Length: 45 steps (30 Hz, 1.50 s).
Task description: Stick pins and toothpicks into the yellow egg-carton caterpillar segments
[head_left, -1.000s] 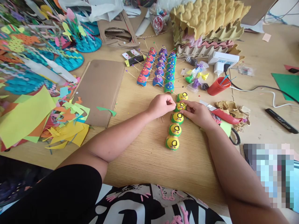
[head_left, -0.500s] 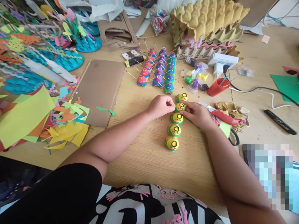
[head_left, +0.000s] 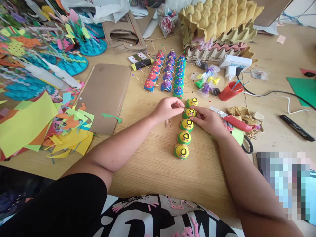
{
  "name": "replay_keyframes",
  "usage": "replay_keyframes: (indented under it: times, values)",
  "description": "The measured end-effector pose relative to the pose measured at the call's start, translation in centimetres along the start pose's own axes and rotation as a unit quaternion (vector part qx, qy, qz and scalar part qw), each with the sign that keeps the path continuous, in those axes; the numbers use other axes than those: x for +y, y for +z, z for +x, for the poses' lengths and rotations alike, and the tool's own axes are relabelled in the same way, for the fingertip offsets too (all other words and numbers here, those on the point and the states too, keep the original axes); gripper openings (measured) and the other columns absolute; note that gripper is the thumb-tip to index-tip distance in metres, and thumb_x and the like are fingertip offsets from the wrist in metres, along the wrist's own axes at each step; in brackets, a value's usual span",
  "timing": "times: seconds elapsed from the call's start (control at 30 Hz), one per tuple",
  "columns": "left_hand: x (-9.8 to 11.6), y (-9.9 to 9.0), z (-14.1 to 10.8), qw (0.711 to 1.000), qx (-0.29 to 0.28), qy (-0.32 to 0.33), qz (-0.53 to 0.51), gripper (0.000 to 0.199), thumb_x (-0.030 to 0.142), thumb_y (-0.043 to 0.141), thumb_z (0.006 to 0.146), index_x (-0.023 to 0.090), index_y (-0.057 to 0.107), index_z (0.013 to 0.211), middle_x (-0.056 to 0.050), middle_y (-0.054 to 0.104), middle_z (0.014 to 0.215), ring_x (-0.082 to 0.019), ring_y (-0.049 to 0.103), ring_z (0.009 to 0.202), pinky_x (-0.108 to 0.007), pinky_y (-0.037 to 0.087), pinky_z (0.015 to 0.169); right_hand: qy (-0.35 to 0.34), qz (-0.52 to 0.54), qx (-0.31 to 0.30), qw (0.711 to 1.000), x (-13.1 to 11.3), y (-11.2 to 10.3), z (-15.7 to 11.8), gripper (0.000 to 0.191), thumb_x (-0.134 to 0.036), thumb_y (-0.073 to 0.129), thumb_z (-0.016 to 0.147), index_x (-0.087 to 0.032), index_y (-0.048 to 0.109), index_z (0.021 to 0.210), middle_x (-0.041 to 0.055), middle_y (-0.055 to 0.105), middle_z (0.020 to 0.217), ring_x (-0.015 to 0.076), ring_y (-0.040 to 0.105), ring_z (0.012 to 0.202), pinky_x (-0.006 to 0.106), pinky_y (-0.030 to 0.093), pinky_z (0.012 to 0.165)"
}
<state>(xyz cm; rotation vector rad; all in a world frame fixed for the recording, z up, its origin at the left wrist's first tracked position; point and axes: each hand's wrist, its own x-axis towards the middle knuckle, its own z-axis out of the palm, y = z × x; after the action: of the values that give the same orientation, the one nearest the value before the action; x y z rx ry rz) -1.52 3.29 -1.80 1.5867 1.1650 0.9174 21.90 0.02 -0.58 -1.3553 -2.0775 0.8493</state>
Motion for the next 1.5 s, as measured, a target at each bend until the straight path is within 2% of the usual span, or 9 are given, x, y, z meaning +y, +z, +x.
replay_keyframes:
  times: [0.5,0.7,0.83,0.93,1.1,1.27,1.33,1.4,1.5]
  values:
    - [0.1,0.0,-0.1,1.000,-0.001,0.005,0.028,0.021,0.036,0.076,0.075,0.015,0.072,0.077,-0.002,0.074,0.077,-0.012,0.060,0.070,-0.025,0.045,0.067,0.007,0.013,-0.005,1.000,-0.2,0.0,0.0,0.050,-0.041,0.073,0.089,-0.020,0.070,0.135,-0.0051,0.043,0.067,0.0141,0.040,0.062,0.031,0.035,0.062]
    - [0.2,0.0,0.0,1.000,-0.005,0.016,-0.011,0.020,0.031,0.077,0.073,0.015,0.072,0.083,-0.002,0.073,0.080,-0.012,0.062,0.073,-0.025,0.047,0.071,0.017,0.083,-0.027,0.996,-0.7,-0.2,-0.3,0.052,-0.033,0.070,0.090,-0.020,0.062,0.139,-0.0071,0.039,0.068,0.0123,0.038,0.059,0.030,0.032,0.057]
    - [0.5,0.0,-0.2,0.997,0.010,0.043,-0.056,0.014,0.022,0.072,0.073,0.016,0.069,0.085,0.000,0.069,0.081,-0.011,0.061,0.076,-0.025,0.049,0.075,0.001,0.167,-0.010,0.986,-0.7,-0.1,-0.5,0.040,-0.022,0.069,0.085,-0.025,0.059,0.123,-0.0075,0.041,0.067,0.0123,0.041,0.058,0.028,0.032,0.055]
    - [0.9,0.1,-0.6,0.990,0.066,0.097,-0.078,0.008,0.023,0.069,0.079,0.017,0.065,0.081,0.001,0.066,0.079,-0.011,0.059,0.076,-0.025,0.048,0.074,0.001,0.227,0.041,0.973,-0.7,0.1,-0.4,0.029,-0.021,0.069,0.081,-0.027,0.058,0.107,-0.0053,0.048,0.069,0.0130,0.043,0.060,0.028,0.033,0.056]
    - [1.0,-0.8,0.5,0.968,0.198,0.141,-0.059,0.020,0.024,0.064,0.090,0.019,0.057,0.072,0.003,0.054,0.066,-0.011,0.051,0.065,-0.024,0.042,0.063,0.036,0.343,0.138,0.929,-0.9,0.4,0.0,0.016,-0.022,0.066,0.073,-0.026,0.058,0.086,-0.0029,0.049,0.068,0.0123,0.038,0.058,0.027,0.027,0.054]
    - [1.9,-4.8,2.3,0.964,0.228,0.137,-0.018,0.025,0.028,0.065,0.094,0.020,0.058,0.071,0.003,0.053,0.064,-0.010,0.048,0.062,-0.024,0.041,0.063,0.043,0.409,0.175,0.894,-0.7,0.8,0.4,0.018,-0.018,0.064,0.068,-0.025,0.060,0.084,-0.0044,0.048,0.065,0.0106,0.038,0.055,0.025,0.023,0.052]
    - [2.8,-6.9,1.8,0.975,0.174,0.133,0.043,0.023,0.029,0.070,0.090,0.019,0.061,0.071,0.004,0.054,0.062,-0.009,0.047,0.059,-0.024,0.040,0.062,0.038,0.413,0.189,0.890,-0.8,0.9,0.5,0.017,-0.019,0.064,0.068,-0.025,0.060,0.083,-0.0045,0.049,0.065,0.0102,0.037,0.055,0.025,0.024,0.052]
    - [3.9,-8.6,0.8,0.980,0.050,0.121,0.150,0.015,0.025,0.078,0.080,0.019,0.067,0.072,0.003,0.061,0.064,-0.011,0.051,0.060,-0.026,0.041,0.064,0.040,0.414,0.193,0.889,-1.0,0.9,0.5,0.015,-0.019,0.063,0.069,-0.025,0.060,0.083,-0.0038,0.052,0.067,0.0101,0.036,0.055,0.025,0.025,0.052]
    - [5.2,-9.3,-0.7,0.938,-0.145,0.059,0.310,0.008,0.015,0.079,0.072,0.021,0.073,0.071,0.005,0.066,0.063,-0.011,0.055,0.057,-0.026,0.039,0.064,0.056,0.427,0.196,0.881,-1.5,0.6,0.5,0.015,-0.019,0.060,0.067,-0.025,0.060,0.081,-0.0028,0.054,0.070,0.0107,0.036,0.056,0.026,0.028,0.052]
